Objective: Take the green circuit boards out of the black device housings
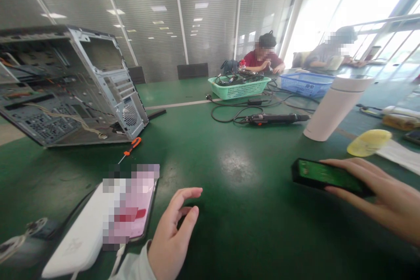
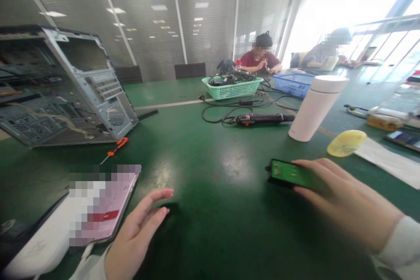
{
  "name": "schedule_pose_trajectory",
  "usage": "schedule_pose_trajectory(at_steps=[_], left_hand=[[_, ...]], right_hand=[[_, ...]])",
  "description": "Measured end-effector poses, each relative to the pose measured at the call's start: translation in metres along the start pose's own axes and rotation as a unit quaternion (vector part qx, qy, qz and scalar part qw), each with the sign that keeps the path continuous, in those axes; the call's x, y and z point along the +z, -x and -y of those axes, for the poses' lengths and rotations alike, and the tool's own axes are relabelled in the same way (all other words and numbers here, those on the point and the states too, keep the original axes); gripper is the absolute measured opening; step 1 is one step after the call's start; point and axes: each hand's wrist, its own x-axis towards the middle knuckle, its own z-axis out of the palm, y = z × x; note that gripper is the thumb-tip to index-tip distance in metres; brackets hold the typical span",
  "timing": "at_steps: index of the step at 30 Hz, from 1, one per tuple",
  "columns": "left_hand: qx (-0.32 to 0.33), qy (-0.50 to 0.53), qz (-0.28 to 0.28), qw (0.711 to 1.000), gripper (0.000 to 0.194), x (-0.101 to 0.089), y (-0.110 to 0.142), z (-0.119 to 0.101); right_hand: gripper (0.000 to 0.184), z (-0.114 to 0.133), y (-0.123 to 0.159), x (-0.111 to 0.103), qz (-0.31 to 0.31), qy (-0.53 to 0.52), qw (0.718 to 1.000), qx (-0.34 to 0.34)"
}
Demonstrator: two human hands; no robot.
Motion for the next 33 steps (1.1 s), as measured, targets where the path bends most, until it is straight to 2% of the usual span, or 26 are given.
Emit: schedule_pose_trajectory(at_steps=[2, 3, 6, 8, 11, 14, 17, 19, 20, 21, 22, 24, 26, 27, 29, 30, 31, 33], left_hand=[[-0.005, -0.015, 0.016, 1.0, 0.027, 0.0, 0.0, 0.0], [-0.008, -0.021, 0.021, 1.0, 0.028, 0.0, 0.0, 0.0], [0.003, -0.035, 0.029, 0.999, 0.035, 0.001, 0.001, 0.0], [0.025, -0.036, 0.029, 0.999, 0.039, 0.002, 0.001, -0.001], [0.036, -0.025, 0.014, 0.999, 0.035, 0.001, -0.001, -0.002], [0.029, -0.008, 0.0, 1.0, 0.03, -0.001, -0.005, -0.004], [0.029, 0.012, 0.007, 0.999, 0.029, -0.003, -0.006, -0.005], [0.026, 0.024, 0.018, 0.999, 0.027, -0.003, -0.005, -0.004], [0.023, 0.027, 0.021, 0.999, 0.026, -0.004, -0.005, -0.004], [0.02, 0.027, 0.02, 0.999, 0.026, -0.004, -0.004, -0.004], [0.02, 0.023, 0.015, 0.999, 0.027, -0.005, -0.003, -0.004], [0.025, 0.016, -0.009, 1.0, 0.036, -0.005, -0.002, -0.003], [0.025, 0.021, -0.037, 0.999, 0.045, -0.006, -0.002, -0.003], [0.019, 0.029, -0.045, 0.998, 0.047, -0.006, -0.002, -0.003], [0.004, 0.046, -0.051, 0.998, 0.048, -0.005, -0.003, -0.003], [-0.001, 0.052, -0.051, 0.997, 0.048, -0.005, -0.003, -0.003], [-0.002, 0.054, -0.052, 0.997, 0.048, -0.005, -0.004, -0.003], [-0.001, 0.052, -0.054, 0.997, 0.046, -0.005, -0.004, -0.004]], right_hand=[[0.046, 0.043, -0.008, 0.012, 0.031, -0.047, 0.996, -0.069], [0.044, 0.067, -0.012, 0.017, 0.013, -0.073, 0.993, -0.09], [0.038, 0.129, -0.022, 0.028, 0.032, -0.147, 0.982, -0.112], [0.038, 0.156, -0.029, 0.032, 0.062, -0.187, 0.973, -0.121], [0.032, 0.174, -0.035, 0.038, 0.079, -0.231, 0.959, -0.142], [0.023, 0.177, -0.036, 0.044, 0.086, -0.261, 0.952, -0.137], [0.02, 0.178, -0.035, 0.048, 0.109, -0.303, 0.943, -0.086], [0.024, 0.18, -0.035, 0.05, 0.136, -0.364, 0.921, -0.032], [0.029, 0.182, -0.036, 0.051, 0.165, -0.409, 0.898, 0.002], [0.037, 0.183, -0.036, 0.051, 0.204, -0.462, 0.862, 0.044], [0.043, 0.185, -0.037, 0.051, 0.247, -0.519, 0.813, 0.095], [0.051, 0.186, -0.039, 0.051, 0.324, -0.609, 0.694, 0.208], [0.049, 0.185, -0.04, 0.052, 0.372, -0.653, 0.587, 0.3], [0.046, 0.183, -0.041, 0.052, 0.39, -0.664, 0.546, 0.329], [0.042, 0.178, -0.043, 0.053, 0.413, -0.68, 0.486, 0.361], [0.041, 0.175, -0.044, 0.053, 0.413, -0.689, 0.467, 0.37], [0.041, 0.172, -0.046, 0.054, 0.407, -0.698, 0.455, 0.375], [0.04, 0.168, -0.049, 0.055, 0.386, -0.712, 0.449, 0.378]])
